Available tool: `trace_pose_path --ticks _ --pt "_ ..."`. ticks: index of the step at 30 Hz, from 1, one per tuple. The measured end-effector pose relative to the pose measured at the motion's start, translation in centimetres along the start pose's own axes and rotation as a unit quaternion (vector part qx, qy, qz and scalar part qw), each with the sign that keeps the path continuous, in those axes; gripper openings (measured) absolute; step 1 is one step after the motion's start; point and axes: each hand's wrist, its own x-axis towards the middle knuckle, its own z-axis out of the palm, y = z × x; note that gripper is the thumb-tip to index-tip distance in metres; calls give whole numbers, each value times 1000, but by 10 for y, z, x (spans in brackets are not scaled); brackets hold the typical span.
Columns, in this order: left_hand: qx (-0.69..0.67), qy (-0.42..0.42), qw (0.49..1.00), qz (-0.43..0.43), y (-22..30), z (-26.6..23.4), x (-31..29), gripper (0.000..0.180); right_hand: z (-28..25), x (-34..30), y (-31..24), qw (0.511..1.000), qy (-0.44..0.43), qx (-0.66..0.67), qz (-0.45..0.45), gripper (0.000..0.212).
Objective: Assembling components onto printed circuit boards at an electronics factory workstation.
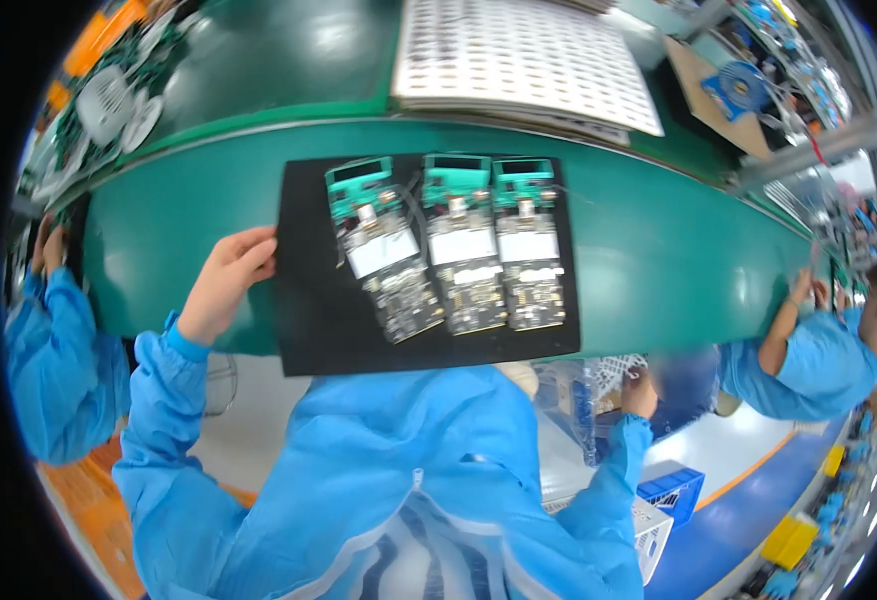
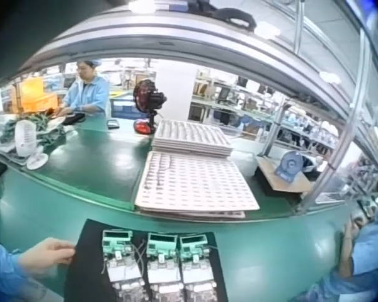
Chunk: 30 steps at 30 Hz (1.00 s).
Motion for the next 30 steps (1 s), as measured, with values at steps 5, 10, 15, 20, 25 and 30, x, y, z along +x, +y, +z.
trace_pose_path --ticks 5,10,15,20,25,30 --pt "74 13 994 77 17 11 6 45 -4 6 -49 974 186 43 -120 23" --pt "59 -199 978 -7 26 -7 36 67 4 -20 -121 974 103 203 -10 12" --pt "-13 -272 961 -42 51 41 60 77 -32 -38 -184 980 113 164 -21 10" --pt "-29 -345 938 -28 94 187 83 76 -98 -43 -165 966 102 238 26 8" --pt "-33 -368 929 27 99 278 113 75 -178 -62 -191 963 86 251 -44 10" --pt "-46 -357 930 72 99 318 116 72 -198 -65 -187 895 22 445 15 6"
